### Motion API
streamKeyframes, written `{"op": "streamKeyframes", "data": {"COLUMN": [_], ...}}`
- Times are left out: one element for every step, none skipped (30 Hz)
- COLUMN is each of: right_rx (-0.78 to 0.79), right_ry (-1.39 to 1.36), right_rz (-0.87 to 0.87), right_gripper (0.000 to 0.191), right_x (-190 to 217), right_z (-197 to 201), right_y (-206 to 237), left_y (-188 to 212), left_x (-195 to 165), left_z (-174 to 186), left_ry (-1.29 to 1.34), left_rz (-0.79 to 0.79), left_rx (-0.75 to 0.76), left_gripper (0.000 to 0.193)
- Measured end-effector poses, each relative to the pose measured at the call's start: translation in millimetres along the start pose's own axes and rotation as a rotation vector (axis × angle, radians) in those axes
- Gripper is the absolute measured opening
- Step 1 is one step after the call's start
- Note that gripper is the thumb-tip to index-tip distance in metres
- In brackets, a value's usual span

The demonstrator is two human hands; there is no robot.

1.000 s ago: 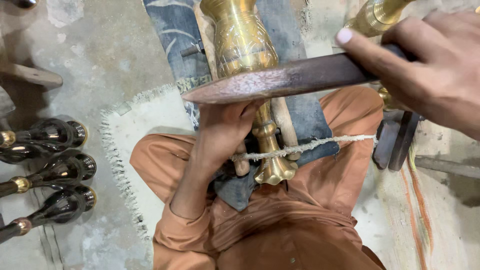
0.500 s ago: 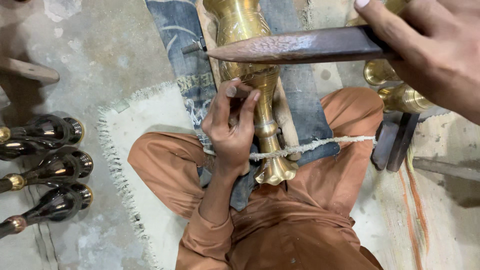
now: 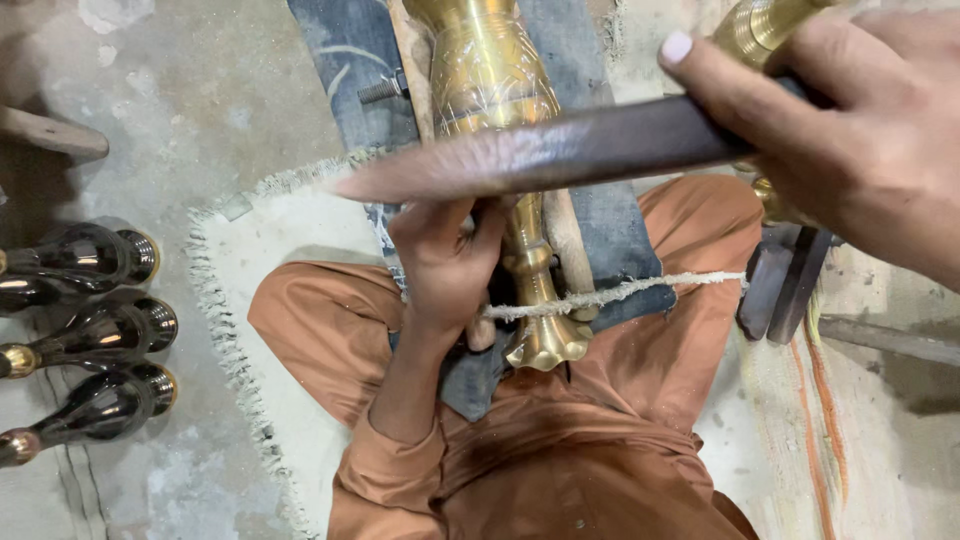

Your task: The person sits cross-legged with a brass vase held on a padded rest on their lap and engraves decorative patterns into its surface. They hold a small chisel against the brass with one hand and strike it with a wooden mallet in the other, repositioning the chisel repeatedly to work different areas of the vase.

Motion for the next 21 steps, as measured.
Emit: {"op": "streamKeyframes", "data": {"right_rx": [-0.021,-0.023,-0.005,0.012,0.046,0.080,-0.019,-0.119,-0.158,-0.198,-0.176,-0.160,-0.254,-0.347,-0.365,-0.384,-0.327,-0.274,-0.345,-0.415,-0.484], "right_ry": [-0.015,-0.117,-0.108,-0.099,0.019,0.135,0.002,-0.129,-0.154,-0.180,-0.096,-0.008,-0.144,-0.283,-0.288,-0.293,-0.161,-0.030,-0.176,-0.323,-0.472], "right_rz": [-0.018,-0.079,-0.115,-0.150,-0.160,-0.169,-0.241,-0.312,-0.341,-0.369,-0.357,-0.347,-0.435,-0.516,-0.536,-0.555,-0.514,-0.468,-0.541,-0.612,-0.677], "right_gripper": [0.078,0.075,0.075,0.075,0.079,0.082,0.079,0.076,0.075,0.074,0.076,0.078,0.071,0.064,0.064,0.064,0.070,0.076,0.070,0.064,0.059], "right_x": [1.3,2.3,2.7,3.0,4.3,5.0,7.0,10.5,11.9,14.3,18.5,21.2,28.2,37.1,38.7,44.5,48.1,49.0,56.7,63.2,63.2], "right_z": [-2.7,-4.5,-8.2,-11.6,-18.6,-24.6,-31.5,-41.5,-47.5,-54.8,-62.6,-68.0,-76.9,-87.9,-91.4,-99.2,-102.4,-104.8,-114.8,-123.6,-126.9], "right_y": [3.9,10.7,18.0,26.8,34.9,44.0,53.3,61.5,71.3,80.5,89.4,98.4,106.4,112.4,119.8,124.9,131.1,136.9,139.4,142.4,147.1], "left_y": [-5.5,-11.3,-17.1,-22.0,-26.8,-30.8,-35.6,-41.5,-47.6,-52.3,-57.8,-63.9,-70.1,-75.5,-79.2,-81.2,-82.9,-84.1,-86.4,-87.8,-87.8], "left_x": [-1.3,-2.1,-2.6,-3.4,-3.9,-4.3,-4.0,-2.6,-1.9,-2.9,-4.0,-5.5,-7.0,-9.2,-12.4,-15.0,-17.1,-18.4,-20.7,-22.3,-23.6], "left_z": [3.4,7.2,9.7,11.9,13.7,14.5,12.8,10.6,9.2,8.9,8.6,8.8,7.8,7.5,8.0,9.1,10.5,10.4,9.0,7.3,5.0], "left_ry": [-0.045,-0.090,-0.134,-0.138,-0.144,-0.150,-0.153,-0.155,-0.158,-0.132,-0.107,-0.081,-0.063,-0.045,-0.028,-0.019,-0.008,0.001,-0.035,-0.070,-0.104], "left_rz": [-0.027,-0.051,-0.076,-0.108,-0.140,-0.168,-0.198,-0.229,-0.263,-0.306,-0.353,-0.407,-0.419,-0.427,-0.434,-0.318,-0.202,-0.088,-0.251,-0.413,-0.573], "left_rx": [0.055,0.111,0.167,0.196,0.226,0.256,0.314,0.371,0.427,0.451,0.475,0.500,0.575,0.647,0.719,0.816,0.912,1.004,0.983,0.959,0.930], "left_gripper": [0.017,0.019,0.021,0.021,0.022,0.022,0.027,0.031,0.035,0.031,0.027,0.024,0.026,0.030,0.033,0.033,0.033,0.033,0.032,0.030,0.029]}}
Point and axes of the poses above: each hand's wrist, its own y-axis away from the middle knuckle, its own z-axis out of the back of the hand, x = y × z, the point moved 1 cm from there along -y, towards the middle knuckle, and after that the axes turned 5 degrees about -z, right-handed, at the moved point
